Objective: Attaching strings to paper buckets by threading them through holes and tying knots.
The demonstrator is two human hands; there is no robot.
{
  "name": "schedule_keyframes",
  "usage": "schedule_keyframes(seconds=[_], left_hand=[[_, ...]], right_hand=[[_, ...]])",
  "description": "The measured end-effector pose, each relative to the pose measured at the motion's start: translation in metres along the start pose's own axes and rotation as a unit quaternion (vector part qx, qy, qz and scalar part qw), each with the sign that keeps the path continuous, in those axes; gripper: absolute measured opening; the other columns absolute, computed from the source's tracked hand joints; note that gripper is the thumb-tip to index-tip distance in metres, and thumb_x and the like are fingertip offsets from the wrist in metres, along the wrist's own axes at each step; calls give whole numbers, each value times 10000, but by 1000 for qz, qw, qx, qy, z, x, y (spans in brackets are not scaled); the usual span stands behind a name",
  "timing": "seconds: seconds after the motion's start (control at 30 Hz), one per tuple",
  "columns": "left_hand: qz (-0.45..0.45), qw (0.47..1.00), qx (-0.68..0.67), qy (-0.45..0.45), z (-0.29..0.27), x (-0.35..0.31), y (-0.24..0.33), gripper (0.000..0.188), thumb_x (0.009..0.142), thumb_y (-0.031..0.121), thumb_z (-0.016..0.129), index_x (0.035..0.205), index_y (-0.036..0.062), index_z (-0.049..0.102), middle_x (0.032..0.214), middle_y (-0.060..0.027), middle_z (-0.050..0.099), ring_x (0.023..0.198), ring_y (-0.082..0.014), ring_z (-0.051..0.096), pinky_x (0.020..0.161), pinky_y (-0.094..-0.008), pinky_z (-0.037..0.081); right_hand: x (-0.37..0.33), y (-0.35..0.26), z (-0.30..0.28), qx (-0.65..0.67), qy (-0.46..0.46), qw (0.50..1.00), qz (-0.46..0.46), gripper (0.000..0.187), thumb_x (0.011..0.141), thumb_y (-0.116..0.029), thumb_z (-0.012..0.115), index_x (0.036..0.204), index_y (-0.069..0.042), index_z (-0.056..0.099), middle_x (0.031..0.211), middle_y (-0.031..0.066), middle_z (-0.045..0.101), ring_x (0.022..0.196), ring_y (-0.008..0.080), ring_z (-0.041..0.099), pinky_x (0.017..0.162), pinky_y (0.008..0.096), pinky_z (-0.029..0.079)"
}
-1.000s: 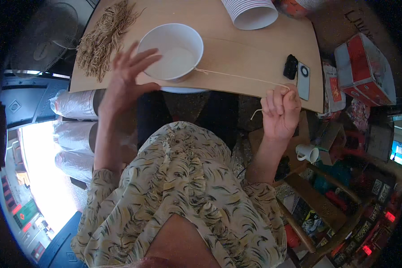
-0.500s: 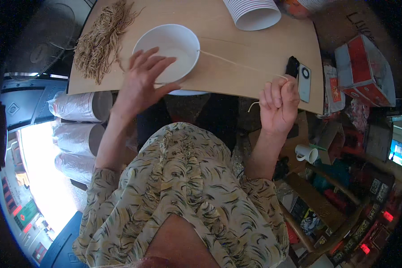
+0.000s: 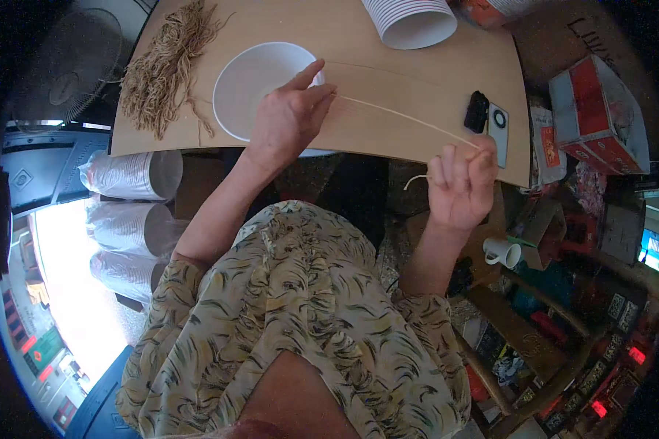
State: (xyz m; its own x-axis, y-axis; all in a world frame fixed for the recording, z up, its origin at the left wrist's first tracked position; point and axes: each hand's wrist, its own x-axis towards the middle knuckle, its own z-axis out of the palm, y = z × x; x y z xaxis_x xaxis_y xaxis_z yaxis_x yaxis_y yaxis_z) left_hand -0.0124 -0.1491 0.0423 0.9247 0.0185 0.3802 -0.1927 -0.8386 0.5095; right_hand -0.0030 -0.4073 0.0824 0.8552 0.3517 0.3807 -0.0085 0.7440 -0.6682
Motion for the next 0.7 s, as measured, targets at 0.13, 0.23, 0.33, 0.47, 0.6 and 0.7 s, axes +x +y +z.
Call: schedule_keyframes(seconds=[0.13,0.23,0.33,0.47,0.6,0.7], left_hand=[[-15,998,-56,-8,-4,0,-3,274,867,176,722,1124,84,717,1333,-167,617,954,-369,697,824,-426,573],[30,996,-90,6,-32,-3,-13,564,822,285,798,1330,122,615,1406,-161,567,1163,-387,627,947,-444,537],[101,991,18,-82,-103,-11,-40,755,673,335,874,1349,144,597,1462,-97,531,1366,-358,465,1117,-495,379],[10,983,120,-135,-131,-47,-87,557,710,261,842,1241,208,681,1468,35,534,1443,-302,377,1138,-553,309],[105,981,150,-59,-114,-48,-88,126,822,226,752,934,172,733,1245,56,668,1403,-225,441,1163,-527,238],[147,983,112,-17,-80,-44,-72,113,829,259,750,913,186,732,915,29,699,1202,-213,591,1095,-493,323]], right_hand=[[7,3,-2,143,19,989,28,223,1066,-212,483,1194,-42,549,650,-46,373,555,62,294,513,236,262],[14,5,7,164,39,985,32,215,1081,-197,439,1197,-45,538,674,-38,379,562,63,300,519,238,274],[11,-2,5,156,41,986,33,245,1094,-203,395,1229,-43,522,686,-33,386,559,68,307,529,244,279],[12,5,9,156,30,987,40,245,1097,-205,387,1235,-47,512,687,-34,385,558,63,307,531,240,281],[16,22,25,156,28,984,76,223,1081,-212,430,1205,-51,522,643,-55,352,542,53,292,517,230,265],[21,41,41,139,20,982,124,246,1081,-241,428,1175,-62,569,636,-72,325,536,45,273,504,224,238]])
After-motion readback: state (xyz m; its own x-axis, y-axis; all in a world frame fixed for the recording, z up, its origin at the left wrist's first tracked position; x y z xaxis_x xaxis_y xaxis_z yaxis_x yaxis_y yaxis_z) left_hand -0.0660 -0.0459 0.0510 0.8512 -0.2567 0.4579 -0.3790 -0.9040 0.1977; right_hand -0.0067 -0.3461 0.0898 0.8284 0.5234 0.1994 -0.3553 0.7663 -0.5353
